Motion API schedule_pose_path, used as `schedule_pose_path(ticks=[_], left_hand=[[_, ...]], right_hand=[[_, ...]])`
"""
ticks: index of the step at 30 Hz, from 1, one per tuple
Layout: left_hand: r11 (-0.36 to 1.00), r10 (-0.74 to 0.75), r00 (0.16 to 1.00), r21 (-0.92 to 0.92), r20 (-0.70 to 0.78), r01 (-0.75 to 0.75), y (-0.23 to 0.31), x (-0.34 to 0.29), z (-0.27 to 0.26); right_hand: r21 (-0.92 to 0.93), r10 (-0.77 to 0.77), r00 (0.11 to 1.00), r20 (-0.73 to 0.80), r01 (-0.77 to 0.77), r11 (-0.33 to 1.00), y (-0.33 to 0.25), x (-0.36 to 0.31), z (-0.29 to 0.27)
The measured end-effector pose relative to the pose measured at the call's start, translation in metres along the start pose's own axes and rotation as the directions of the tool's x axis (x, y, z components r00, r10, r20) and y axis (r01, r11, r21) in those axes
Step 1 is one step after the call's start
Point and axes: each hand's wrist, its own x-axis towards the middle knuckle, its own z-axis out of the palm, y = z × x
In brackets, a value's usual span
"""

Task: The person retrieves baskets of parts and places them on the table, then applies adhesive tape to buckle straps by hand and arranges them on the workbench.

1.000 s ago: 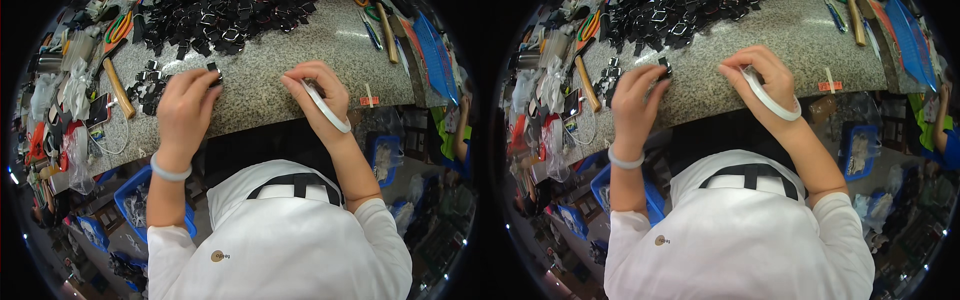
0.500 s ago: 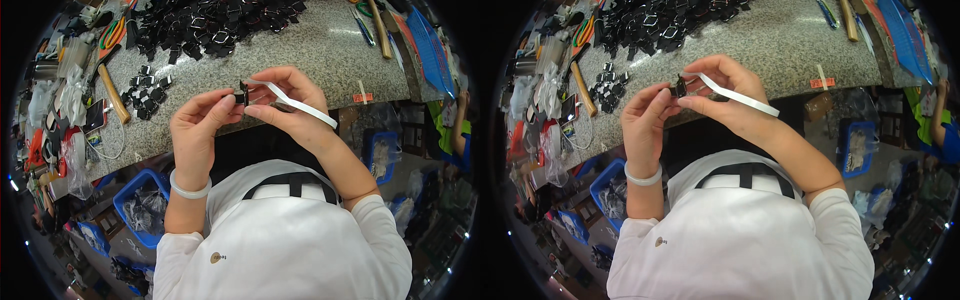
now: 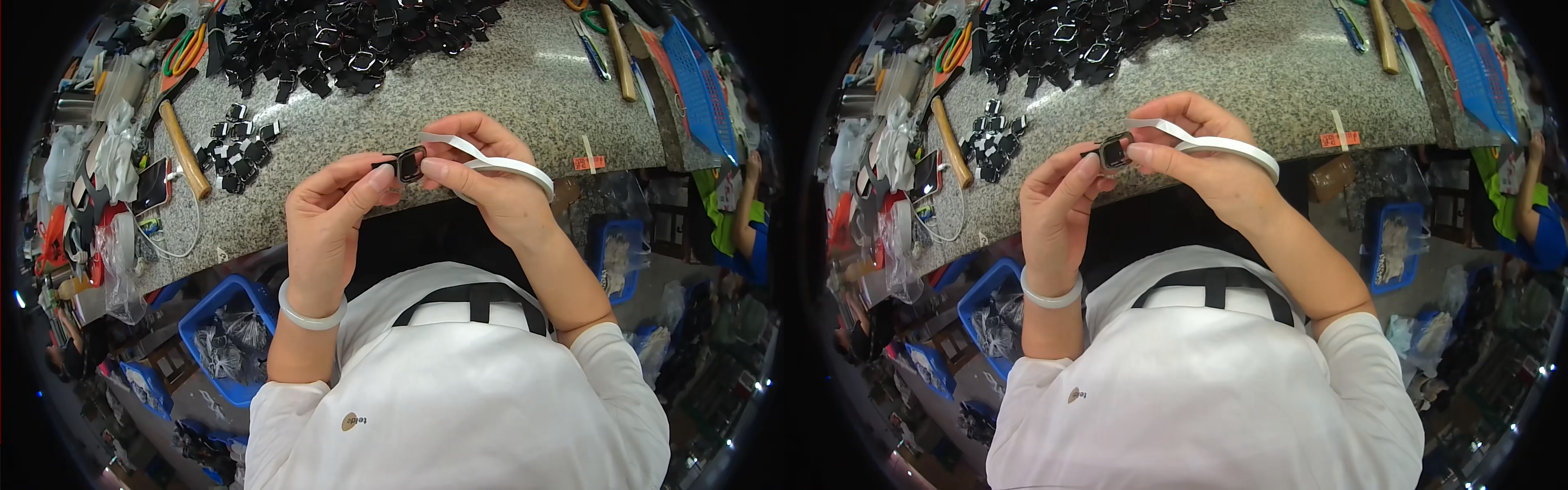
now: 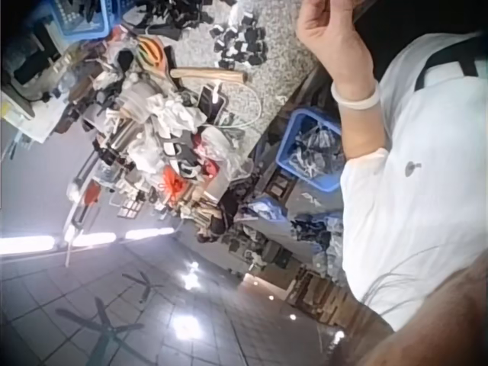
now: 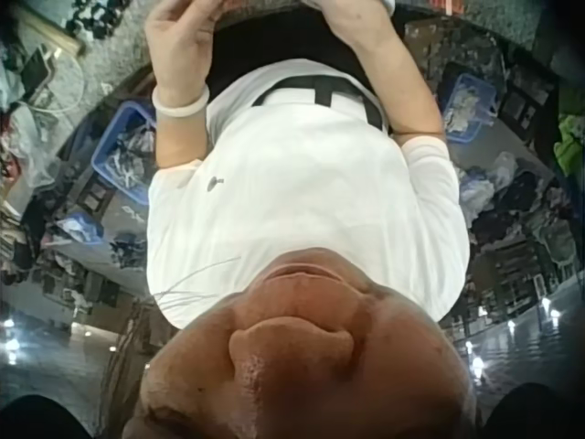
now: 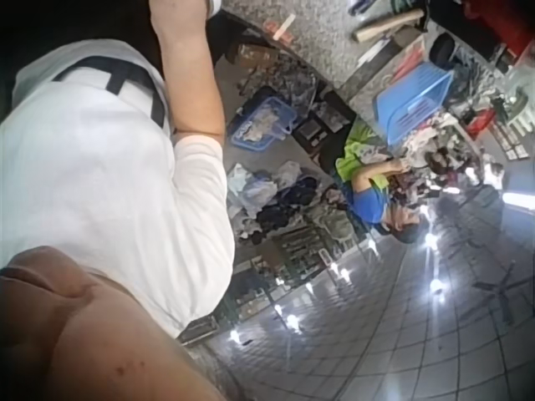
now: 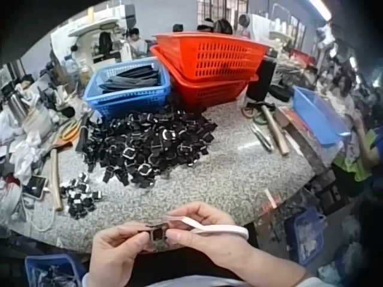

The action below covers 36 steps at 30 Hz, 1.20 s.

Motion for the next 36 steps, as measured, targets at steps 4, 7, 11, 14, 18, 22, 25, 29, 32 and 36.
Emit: schedule_pose_path(ticks=[4, 7, 11, 14, 18, 22, 25, 29, 32, 36], left_hand=[[0.998, 0.04, 0.999, 0.052, 0.008, -0.041, -0.002, 0.001, -0.004], [0.98, 0.139, 0.99, 0.142, 0.04, -0.143, 0.0, 0.0, -0.001], [0.996, 0.064, 0.998, 0.058, 0.015, -0.064, 0.004, -0.001, 0.002], [0.993, 0.083, 0.997, 0.08, -0.004, -0.083, 0.004, -0.003, 0.002], [0.926, 0.264, 0.964, 0.269, 0.036, -0.264, 0.0, -0.003, -0.001], [0.905, 0.297, 0.954, 0.307, 0.04, -0.295, 0.001, -0.005, 0.0], [0.907, 0.305, 0.952, 0.293, 0.034, -0.302, 0.0, -0.007, 0.0], [0.983, 0.158, 0.986, 0.102, -0.06, -0.151, -0.003, -0.01, 0.006], [0.995, 0.091, 0.994, 0.033, -0.053, -0.09, -0.012, -0.01, 0.004], [0.982, -0.067, 0.996, -0.179, -0.058, 0.055, -0.02, -0.015, 0.008]], right_hand=[[0.038, -0.029, 0.996, 0.08, 0.026, 0.999, 0.0, -0.002, 0.003], [-0.002, -0.069, 0.994, 0.086, 0.069, 0.998, 0.002, 0.0, 0.005], [-0.018, 0.009, 1.0, 0.011, -0.008, 1.0, 0.001, 0.003, 0.004], [-0.038, -0.013, 1.0, -0.003, 0.013, 0.999, 0.003, 0.003, 0.003], [-0.096, -0.068, 0.998, 0.011, 0.069, 0.993, 0.004, 0.002, 0.006], [-0.124, -0.074, 0.997, 0.013, 0.075, 0.989, 0.002, 0.002, 0.009], [-0.144, -0.097, 0.995, -0.009, 0.095, 0.985, 0.002, 0.001, 0.011], [-0.102, -0.066, 0.996, -0.064, 0.059, 0.993, 0.006, -0.001, 0.011], [-0.087, -0.049, 0.996, -0.074, 0.042, 0.995, 0.008, 0.001, 0.009], [-0.04, -0.058, 0.996, -0.074, 0.055, 0.998, 0.009, 0.001, 0.011]])
